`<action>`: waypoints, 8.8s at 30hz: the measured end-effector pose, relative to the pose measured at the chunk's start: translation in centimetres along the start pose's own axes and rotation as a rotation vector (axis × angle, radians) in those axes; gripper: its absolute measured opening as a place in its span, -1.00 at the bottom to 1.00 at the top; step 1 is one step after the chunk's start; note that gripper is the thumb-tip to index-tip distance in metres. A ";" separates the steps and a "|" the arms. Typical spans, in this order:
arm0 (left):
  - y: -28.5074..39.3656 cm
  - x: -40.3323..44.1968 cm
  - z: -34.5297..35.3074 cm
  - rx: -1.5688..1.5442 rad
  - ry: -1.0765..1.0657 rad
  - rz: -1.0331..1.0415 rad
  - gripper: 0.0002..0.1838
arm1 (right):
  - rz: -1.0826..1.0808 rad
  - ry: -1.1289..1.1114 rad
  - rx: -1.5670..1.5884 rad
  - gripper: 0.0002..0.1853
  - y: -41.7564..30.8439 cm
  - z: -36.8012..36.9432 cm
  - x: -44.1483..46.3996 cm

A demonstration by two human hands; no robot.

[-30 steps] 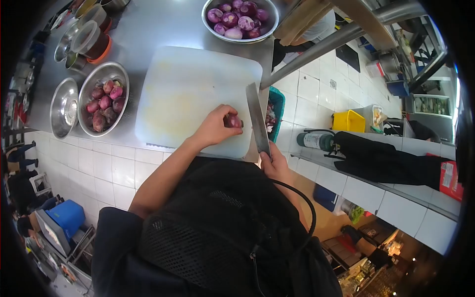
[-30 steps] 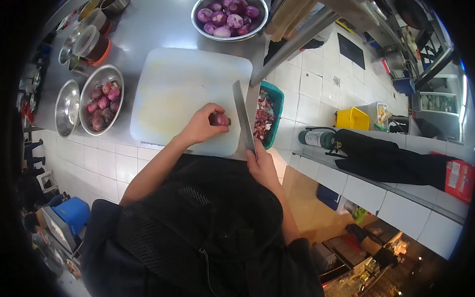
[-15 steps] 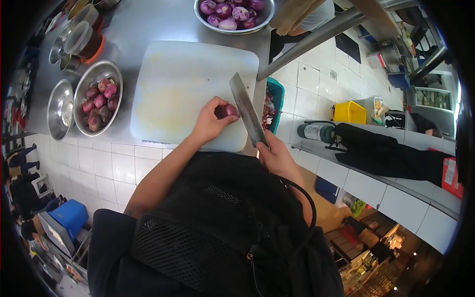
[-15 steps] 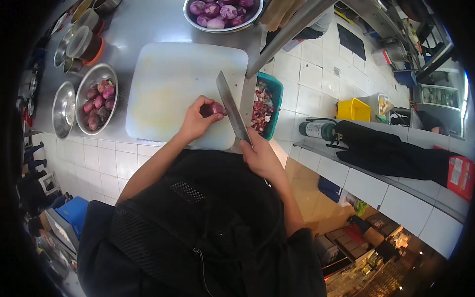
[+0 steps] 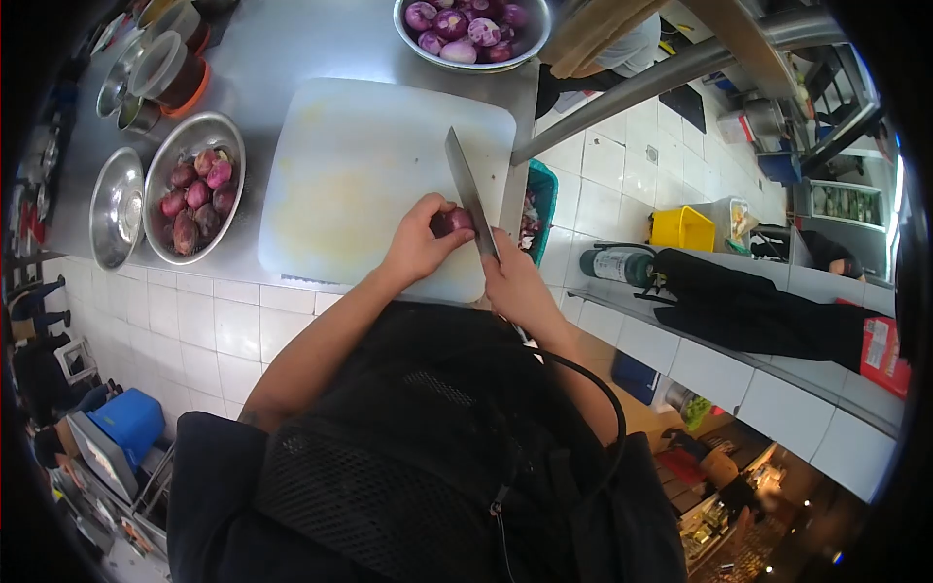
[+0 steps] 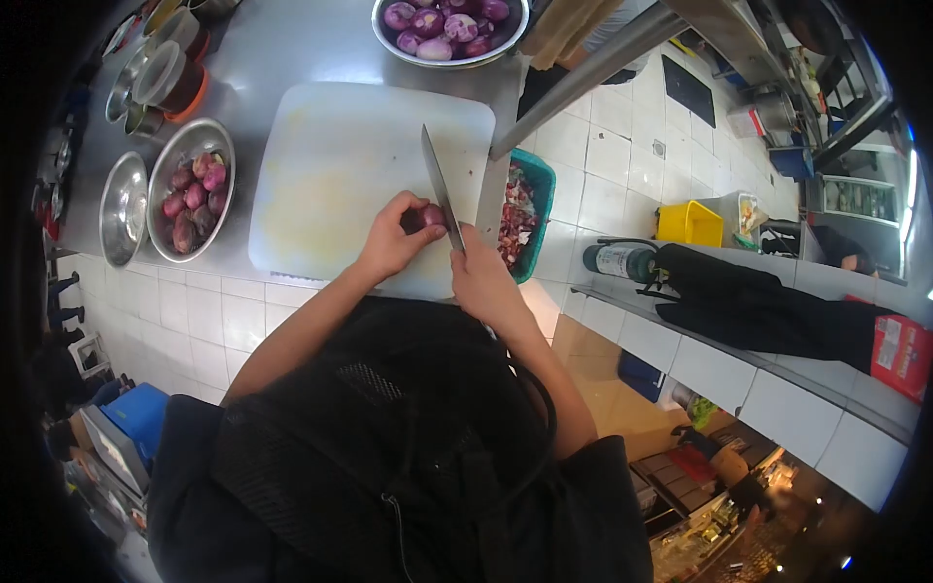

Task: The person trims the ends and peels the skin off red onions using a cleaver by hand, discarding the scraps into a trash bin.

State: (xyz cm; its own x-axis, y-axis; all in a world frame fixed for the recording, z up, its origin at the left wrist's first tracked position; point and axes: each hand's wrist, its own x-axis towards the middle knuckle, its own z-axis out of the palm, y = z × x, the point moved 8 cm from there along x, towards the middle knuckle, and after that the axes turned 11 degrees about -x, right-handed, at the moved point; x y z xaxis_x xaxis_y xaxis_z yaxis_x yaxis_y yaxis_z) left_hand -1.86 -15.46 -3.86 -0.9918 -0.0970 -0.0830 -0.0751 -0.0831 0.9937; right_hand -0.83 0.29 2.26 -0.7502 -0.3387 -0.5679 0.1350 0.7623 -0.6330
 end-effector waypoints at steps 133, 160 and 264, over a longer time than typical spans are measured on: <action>-1.9 0.6 16.0 -0.482 -0.183 -0.431 -0.53 | -0.303 0.431 0.889 -0.39 16.8 -6.6 -4.7; -1.3 -0.1 18.2 -0.622 -0.292 -0.678 -0.42 | -0.093 -0.003 1.236 -0.41 21.6 -6.2 1.7; -2.3 0.8 19.9 -0.658 -0.210 -0.740 -0.45 | -0.156 0.370 0.165 0.13 15.3 -9.8 -3.2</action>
State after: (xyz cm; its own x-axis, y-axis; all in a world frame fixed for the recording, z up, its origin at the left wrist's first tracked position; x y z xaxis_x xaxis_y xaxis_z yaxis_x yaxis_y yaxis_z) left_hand -4.51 4.38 -4.72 -0.7223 0.3715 -0.5833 -0.6691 -0.5884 0.4539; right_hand -2.71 18.40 -0.49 -0.9473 -0.1996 -0.2505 0.0805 0.6088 -0.7892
